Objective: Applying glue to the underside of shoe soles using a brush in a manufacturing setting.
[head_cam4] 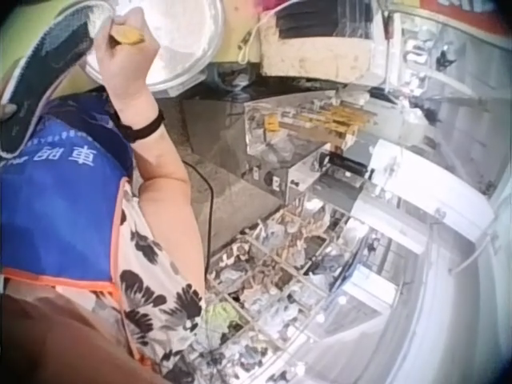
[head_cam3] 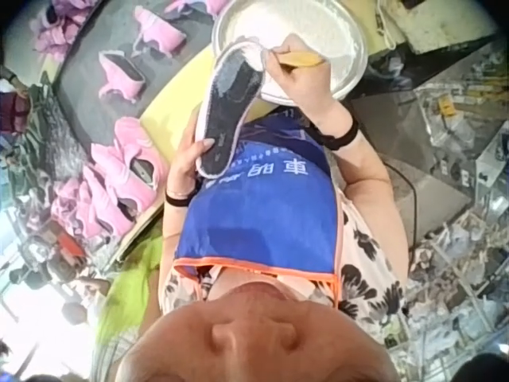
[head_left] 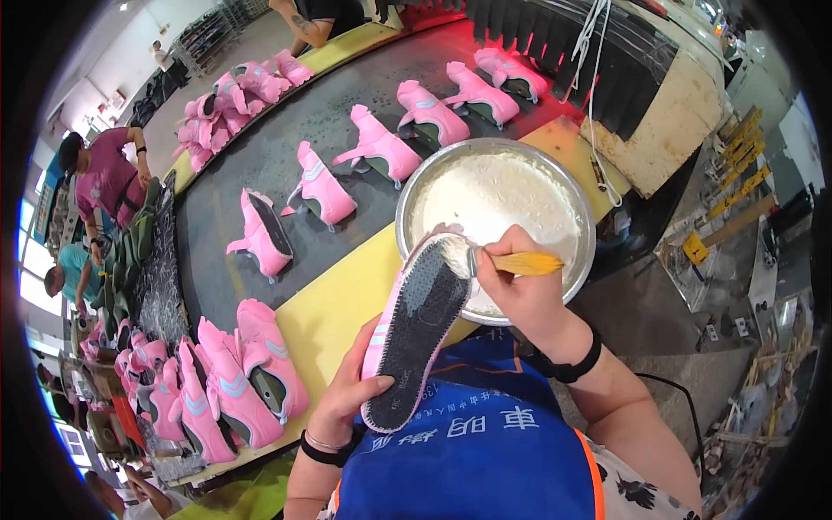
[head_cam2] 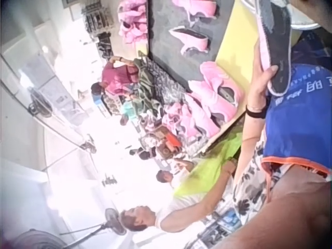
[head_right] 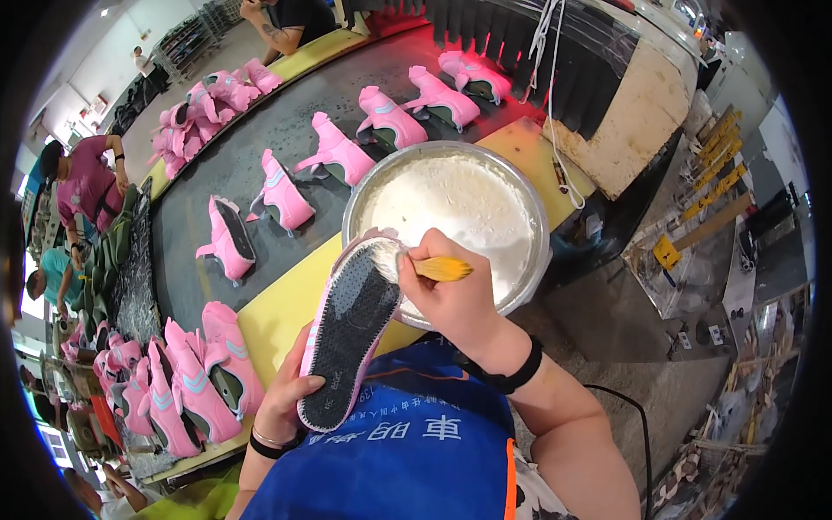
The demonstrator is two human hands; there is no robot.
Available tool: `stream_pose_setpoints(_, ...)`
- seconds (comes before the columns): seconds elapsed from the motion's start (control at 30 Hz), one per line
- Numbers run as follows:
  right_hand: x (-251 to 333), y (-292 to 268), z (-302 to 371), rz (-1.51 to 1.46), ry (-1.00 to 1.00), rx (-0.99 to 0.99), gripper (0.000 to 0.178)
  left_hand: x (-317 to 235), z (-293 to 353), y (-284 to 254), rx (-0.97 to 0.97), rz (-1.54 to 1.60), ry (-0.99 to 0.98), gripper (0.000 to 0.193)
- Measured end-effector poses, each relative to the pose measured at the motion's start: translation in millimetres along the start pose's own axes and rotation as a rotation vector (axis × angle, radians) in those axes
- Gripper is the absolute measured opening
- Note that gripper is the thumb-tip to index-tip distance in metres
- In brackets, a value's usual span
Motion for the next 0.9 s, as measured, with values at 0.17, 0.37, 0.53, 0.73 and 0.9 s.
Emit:
stream_pose_setpoints(0.17,-2,-2,4,0.071,0.143,-0.016,0.021,3,-2,-5,-0.045,-0.046,0.025,0.093)
stream_pose_setpoints(0.37,2,18,17,0.033,0.202,-0.01,0.022,13,-7,-7,-0.118,-0.045,0.072,0.095)
stream_pose_setpoints(0.53,25,26,34,-0.172,0.231,0.042,0.025,18,-8,-13,-0.143,-0.038,0.09,0.094)
stream_pose_setpoints(0.73,36,8,17,-0.285,0.451,0.145,0.029,19,-4,-11,-0.113,-0.062,0.072,0.096)
stream_pose_setpoints(0.9,10,3,-8,-0.147,0.395,0.139,0.031,21,-4,-10,-0.105,-0.232,0.156,0.1)
Point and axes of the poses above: each hand's wrist, its own z-axis away from the middle knuckle, its own y-axis out of the palm, x = y × z, the point moved 2 cm from there along -z, towards the middle knuckle, and after that the axes turned 13 degrees about -y, right-handed, at the moved point
